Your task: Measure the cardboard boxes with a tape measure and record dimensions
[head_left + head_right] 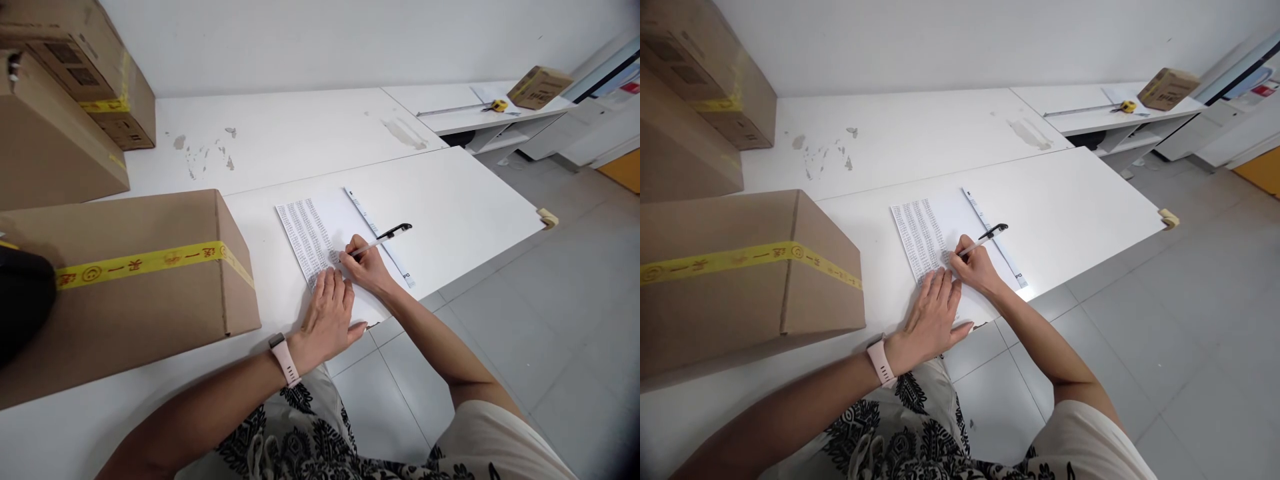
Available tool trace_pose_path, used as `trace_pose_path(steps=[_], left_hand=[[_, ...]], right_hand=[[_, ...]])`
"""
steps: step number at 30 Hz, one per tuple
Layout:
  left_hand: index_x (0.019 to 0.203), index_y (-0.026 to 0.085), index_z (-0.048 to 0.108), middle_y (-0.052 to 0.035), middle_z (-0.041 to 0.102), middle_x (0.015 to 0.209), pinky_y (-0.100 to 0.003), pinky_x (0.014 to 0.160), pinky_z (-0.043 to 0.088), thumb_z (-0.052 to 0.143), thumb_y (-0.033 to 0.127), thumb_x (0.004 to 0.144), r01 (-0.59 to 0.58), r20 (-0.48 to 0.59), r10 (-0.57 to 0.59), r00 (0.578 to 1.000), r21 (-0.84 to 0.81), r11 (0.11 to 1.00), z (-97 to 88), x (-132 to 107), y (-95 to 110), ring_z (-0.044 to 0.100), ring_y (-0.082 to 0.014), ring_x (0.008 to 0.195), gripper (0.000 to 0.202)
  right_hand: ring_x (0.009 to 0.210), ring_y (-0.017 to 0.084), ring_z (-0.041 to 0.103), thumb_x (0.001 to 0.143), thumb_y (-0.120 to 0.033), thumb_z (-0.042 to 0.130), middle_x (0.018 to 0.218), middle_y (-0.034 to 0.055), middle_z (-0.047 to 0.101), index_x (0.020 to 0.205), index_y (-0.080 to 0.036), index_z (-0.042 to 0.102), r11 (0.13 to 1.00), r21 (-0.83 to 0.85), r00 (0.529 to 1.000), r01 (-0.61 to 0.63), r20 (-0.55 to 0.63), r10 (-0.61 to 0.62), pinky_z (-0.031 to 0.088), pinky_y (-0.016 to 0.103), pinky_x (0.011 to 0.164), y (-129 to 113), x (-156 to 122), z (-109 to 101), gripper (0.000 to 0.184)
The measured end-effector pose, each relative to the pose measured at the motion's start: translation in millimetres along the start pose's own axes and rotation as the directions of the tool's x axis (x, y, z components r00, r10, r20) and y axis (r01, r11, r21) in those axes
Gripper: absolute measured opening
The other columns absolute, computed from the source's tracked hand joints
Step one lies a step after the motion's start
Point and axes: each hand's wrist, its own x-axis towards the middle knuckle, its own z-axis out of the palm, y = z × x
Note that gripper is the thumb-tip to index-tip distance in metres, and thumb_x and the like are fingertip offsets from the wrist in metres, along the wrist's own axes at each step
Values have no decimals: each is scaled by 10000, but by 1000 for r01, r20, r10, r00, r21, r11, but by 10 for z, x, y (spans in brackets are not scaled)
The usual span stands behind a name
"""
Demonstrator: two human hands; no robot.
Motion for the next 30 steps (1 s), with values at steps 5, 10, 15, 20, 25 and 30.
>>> trace_pose_path(steps=[5,10,15,20,25,30], left_hand=[[1421,-46,464,-327,461,1505,-547,1227,202,460,622,956,7,28,-7,1000,-5,1000,-1,4,0,392,-430,1443,814],[1413,-62,466,-342,460,1497,-543,1227,202,483,620,949,8,23,-8,1000,-4,1000,-2,5,-1,392,-443,1440,825],[1409,-75,467,-356,462,1487,-552,1219,218,491,615,949,-3,19,3,1000,-4,1000,-12,6,-1,403,-454,1430,830],[1415,-64,470,-347,461,1493,-552,1214,231,471,614,956,-7,40,7,999,8,1000,-34,11,-5,405,-450,1431,818],[1408,-72,472,-358,461,1486,-561,1213,226,468,613,958,-14,28,14,1000,4,1000,-28,11,-7,404,-460,1428,819],[1410,-78,466,-364,452,1491,-561,1215,226,484,607,955,-8,30,8,1000,-6,1000,-20,15,-5,397,-464,1432,822]], right_hand=[[532,111,340,831,-291,603,578,-57,408,719,-238,426,1000,3,1000,-18,-10,18,270,281,515,-8,-2,0,217],[545,117,352,823,-292,607,573,-52,414,711,-238,427,1000,-2,999,-30,-22,30,275,280,521,-41,-5,-4,219],[539,113,342,819,-286,610,576,-55,409,712,-238,423,1000,13,1000,-20,-11,20,274,282,522,-46,0,-9,220],[549,116,360,804,-274,611,577,-52,422,705,-237,423,1000,-7,999,-19,-27,19,281,283,529,-52,1,-11,215],[548,116,363,811,-279,607,579,-52,426,710,-236,426,1000,-19,1000,-11,-26,11,283,284,528,-41,1,-10,211],[542,117,364,819,-288,599,574,-52,427,712,-237,432,1000,-18,999,-16,-44,15,284,286,523,-49,0,-10,205]])
